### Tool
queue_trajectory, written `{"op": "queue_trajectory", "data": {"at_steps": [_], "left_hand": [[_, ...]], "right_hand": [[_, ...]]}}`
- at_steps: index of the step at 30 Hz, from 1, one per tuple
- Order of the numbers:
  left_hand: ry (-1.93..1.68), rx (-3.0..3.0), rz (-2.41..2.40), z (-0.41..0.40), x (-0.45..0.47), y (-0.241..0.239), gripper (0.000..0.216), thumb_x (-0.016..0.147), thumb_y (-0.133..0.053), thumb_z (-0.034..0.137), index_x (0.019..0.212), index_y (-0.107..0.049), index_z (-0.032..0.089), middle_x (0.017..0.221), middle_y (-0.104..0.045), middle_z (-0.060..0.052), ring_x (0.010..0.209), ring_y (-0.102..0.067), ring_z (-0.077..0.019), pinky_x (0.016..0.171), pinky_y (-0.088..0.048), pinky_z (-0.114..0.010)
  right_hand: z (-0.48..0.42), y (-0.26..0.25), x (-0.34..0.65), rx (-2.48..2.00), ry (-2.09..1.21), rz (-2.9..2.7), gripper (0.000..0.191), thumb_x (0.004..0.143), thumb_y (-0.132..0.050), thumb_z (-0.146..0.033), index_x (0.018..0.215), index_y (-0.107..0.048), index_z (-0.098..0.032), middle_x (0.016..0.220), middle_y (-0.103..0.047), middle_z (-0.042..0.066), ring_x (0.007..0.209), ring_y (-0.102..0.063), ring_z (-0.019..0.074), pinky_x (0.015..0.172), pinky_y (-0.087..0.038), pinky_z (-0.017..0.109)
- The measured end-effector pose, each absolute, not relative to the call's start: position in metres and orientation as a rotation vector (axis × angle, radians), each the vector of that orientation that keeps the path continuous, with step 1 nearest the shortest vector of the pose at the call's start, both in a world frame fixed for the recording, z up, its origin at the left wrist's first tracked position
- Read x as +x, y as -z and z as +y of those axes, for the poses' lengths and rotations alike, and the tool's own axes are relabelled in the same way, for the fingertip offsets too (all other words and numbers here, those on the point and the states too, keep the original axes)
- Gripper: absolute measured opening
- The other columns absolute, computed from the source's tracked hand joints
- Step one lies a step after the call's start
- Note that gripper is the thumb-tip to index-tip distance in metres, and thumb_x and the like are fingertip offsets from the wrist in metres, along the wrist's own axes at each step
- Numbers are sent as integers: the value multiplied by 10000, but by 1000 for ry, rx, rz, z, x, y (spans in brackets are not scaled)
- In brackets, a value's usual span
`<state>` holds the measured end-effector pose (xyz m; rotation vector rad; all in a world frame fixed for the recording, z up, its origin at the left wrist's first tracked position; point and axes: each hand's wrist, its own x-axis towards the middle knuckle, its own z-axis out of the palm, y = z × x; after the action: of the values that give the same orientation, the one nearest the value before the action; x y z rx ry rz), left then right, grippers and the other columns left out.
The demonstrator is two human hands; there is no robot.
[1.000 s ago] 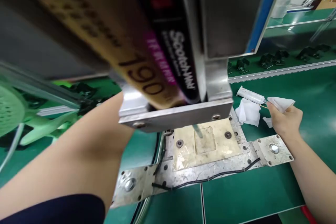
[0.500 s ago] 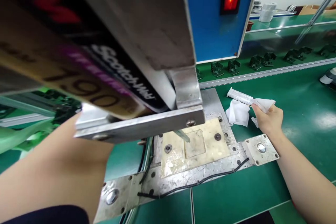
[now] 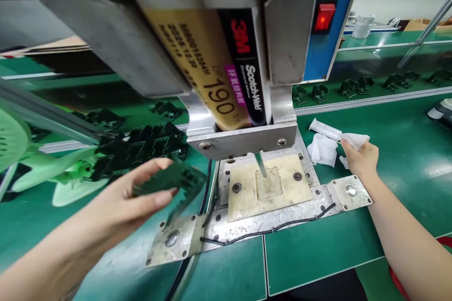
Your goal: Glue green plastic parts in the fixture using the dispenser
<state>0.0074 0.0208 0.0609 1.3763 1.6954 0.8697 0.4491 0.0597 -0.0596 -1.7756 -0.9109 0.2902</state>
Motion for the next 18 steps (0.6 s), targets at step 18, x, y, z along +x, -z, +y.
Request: {"op": "queue_trajectory", "data": {"at_steps": [18], "left_hand": [[-415,1331,1112,36,103,-33,794,650,-846,582,1281,-508,237,1344,-594,-147,1272,-575,-331,1122,-450,-532]], "right_hand": [[55,55,453,-1665,-518,-976,425,611,-751,-505,810,-750,-129,801,-765,127,816,-723,333,744,-570,428]]}}
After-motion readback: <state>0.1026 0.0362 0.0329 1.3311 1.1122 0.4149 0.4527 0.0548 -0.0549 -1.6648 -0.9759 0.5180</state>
